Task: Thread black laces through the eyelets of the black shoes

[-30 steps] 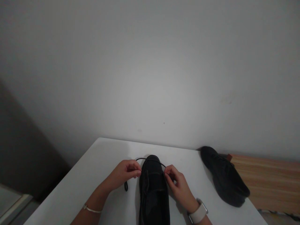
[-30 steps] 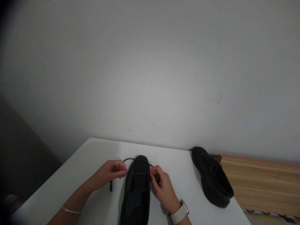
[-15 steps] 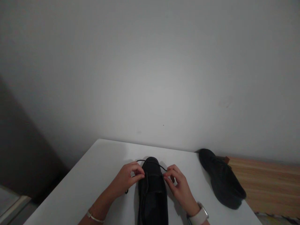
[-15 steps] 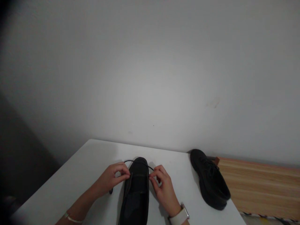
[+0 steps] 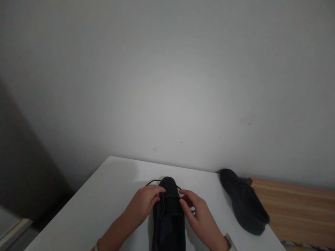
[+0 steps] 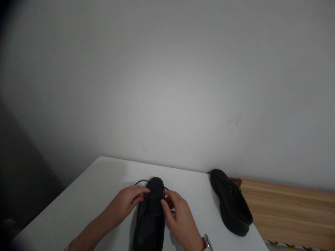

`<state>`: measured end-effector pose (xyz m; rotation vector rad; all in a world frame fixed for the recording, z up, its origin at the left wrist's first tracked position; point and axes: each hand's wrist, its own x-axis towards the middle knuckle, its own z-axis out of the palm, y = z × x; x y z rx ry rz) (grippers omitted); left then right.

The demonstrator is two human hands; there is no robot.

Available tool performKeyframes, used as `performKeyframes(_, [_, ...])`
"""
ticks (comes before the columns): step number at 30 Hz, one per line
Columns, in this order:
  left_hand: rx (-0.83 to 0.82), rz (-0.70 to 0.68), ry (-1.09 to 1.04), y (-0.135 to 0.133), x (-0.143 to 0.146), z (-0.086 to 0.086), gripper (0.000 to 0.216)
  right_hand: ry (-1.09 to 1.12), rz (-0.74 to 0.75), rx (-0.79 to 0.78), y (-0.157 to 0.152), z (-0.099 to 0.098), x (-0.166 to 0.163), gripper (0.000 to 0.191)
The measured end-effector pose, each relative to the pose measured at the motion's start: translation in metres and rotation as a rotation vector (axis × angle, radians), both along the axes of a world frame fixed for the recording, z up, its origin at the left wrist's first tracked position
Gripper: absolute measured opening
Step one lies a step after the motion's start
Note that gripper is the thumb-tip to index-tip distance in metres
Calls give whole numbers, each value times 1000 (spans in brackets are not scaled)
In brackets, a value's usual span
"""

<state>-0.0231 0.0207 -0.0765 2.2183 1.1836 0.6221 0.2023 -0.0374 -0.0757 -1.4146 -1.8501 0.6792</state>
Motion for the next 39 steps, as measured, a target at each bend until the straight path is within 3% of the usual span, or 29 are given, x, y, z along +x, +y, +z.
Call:
performKeyframes(5, [-6,-9,231,-4,11,23,33,-325,4,-57,7,25,-15,29])
performKeyframes(9, [-3,-19,329,-3,25,37,32,-617,-36,-105,18,31,-27,31])
performKeyframes(21, [-34,-168,627,15,52,54,34,-741,-92,-92,25,29,-36,33])
performKeyframes(27, [-16,-170,644,21,57,49,23,-728,-106,-50,23,26,-34,30])
performKeyframes(33, [87,-69,503,12,53,49,22,-654,-135,19,19,24,-31,26])
performKeyframes(36, [118,-15,355,6,48,52,16,-435,-120,112,17,23,-30,22])
performKeyframes(39, [107,5,197,-2,42,59,10,0,-88,148,14,24,-29,14])
